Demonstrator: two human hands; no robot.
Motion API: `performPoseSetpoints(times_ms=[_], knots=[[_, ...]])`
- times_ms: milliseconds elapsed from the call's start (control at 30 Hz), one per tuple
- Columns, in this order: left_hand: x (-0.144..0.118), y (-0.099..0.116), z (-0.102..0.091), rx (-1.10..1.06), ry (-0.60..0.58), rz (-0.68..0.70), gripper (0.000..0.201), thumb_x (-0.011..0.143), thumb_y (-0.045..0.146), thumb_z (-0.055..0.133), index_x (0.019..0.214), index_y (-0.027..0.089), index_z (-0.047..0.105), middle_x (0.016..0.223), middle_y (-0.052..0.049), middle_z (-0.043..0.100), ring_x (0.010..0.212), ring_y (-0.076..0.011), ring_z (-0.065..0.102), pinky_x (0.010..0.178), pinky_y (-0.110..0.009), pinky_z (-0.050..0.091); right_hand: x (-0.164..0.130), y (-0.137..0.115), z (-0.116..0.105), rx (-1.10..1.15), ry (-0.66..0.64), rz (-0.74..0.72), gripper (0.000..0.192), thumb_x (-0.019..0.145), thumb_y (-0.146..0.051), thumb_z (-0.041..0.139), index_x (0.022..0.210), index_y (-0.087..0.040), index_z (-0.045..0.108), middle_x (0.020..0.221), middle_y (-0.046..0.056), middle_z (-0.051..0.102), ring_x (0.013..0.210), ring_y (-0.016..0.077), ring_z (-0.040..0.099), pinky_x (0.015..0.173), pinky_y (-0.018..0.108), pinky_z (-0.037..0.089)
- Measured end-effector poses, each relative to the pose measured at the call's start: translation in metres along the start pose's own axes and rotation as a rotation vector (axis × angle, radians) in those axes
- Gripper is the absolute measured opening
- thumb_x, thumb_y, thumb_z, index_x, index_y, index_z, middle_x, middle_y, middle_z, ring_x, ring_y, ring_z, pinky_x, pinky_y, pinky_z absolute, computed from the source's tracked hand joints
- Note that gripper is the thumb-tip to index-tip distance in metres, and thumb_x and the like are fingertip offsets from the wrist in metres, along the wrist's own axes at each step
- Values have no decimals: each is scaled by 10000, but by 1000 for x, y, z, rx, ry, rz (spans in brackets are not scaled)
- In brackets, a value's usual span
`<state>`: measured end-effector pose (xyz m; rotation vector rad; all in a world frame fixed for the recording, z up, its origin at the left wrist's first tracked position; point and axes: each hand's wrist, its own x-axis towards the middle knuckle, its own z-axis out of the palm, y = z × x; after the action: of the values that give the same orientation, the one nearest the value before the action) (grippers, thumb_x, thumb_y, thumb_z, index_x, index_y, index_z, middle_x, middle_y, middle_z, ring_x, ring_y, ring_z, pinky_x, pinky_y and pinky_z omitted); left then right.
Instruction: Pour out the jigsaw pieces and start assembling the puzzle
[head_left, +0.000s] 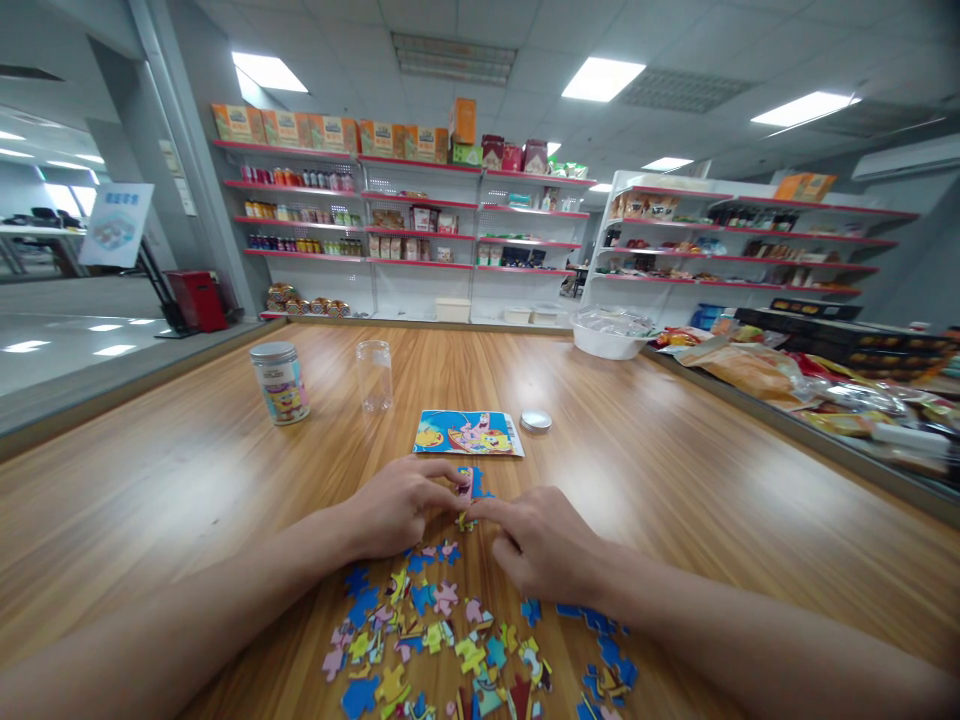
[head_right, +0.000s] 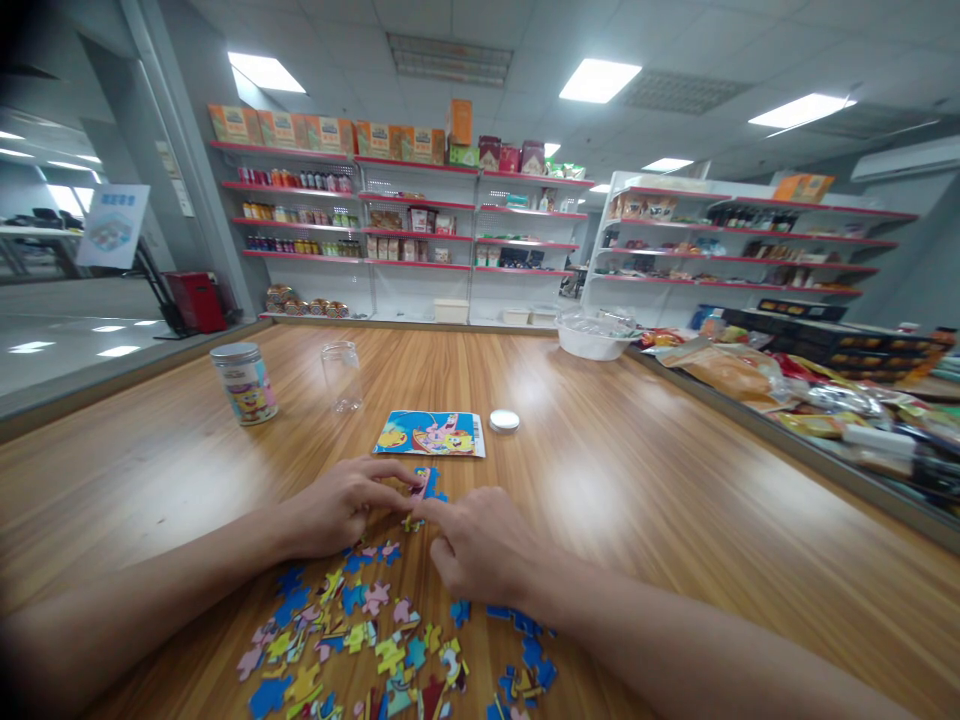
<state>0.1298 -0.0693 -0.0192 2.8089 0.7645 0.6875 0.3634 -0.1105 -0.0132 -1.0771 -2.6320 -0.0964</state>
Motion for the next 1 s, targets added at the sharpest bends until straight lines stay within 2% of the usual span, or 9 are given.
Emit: performPoseSetpoints(times_ms=[300,433,633,867,1000], knots=[[-1,-2,1,23,9,28,524,755,-15,483,1103,280,742,1165,-25,695,1069,-186,643,958,-340,517,0,3,2,25,15,-19,483,764,-172,492,1206,-264,664,662,10,707,501,127,545,525,262,278],[-4,-1,1,69,88,114,440,769,19,519,1044,273,750,1185,-36,683,1058,-197,647,921,-342,498,1,1,-1,28,13,-9,430,766,-165,499,1139,-251,695,639,9,695,501,129,547,526,255,289],[-4,1,-1,17,90,147,453,732,-21,504,1008,254,737,1055,1,726,951,-169,681,865,-316,470,2,0,-2,36,-13,10,355,773,-173,499,1048,-233,714,644,22,697,516,136,558,520,265,264],[-3,0,-2,9,76,137,474,657,-46,489,954,233,729,1062,15,734,937,-175,684,855,-315,444,0,2,2,12,24,71,523,784,-186,472,1296,-192,576,664,34,698,519,151,559,511,288,230],[-2,0,-2,-12,78,140,475,672,-46,486,973,233,727,1040,16,738,937,-172,692,851,-314,443,-1,2,0,4,-16,37,411,786,-178,472,1138,-257,669,702,33,716,534,142,564,525,293,213]])
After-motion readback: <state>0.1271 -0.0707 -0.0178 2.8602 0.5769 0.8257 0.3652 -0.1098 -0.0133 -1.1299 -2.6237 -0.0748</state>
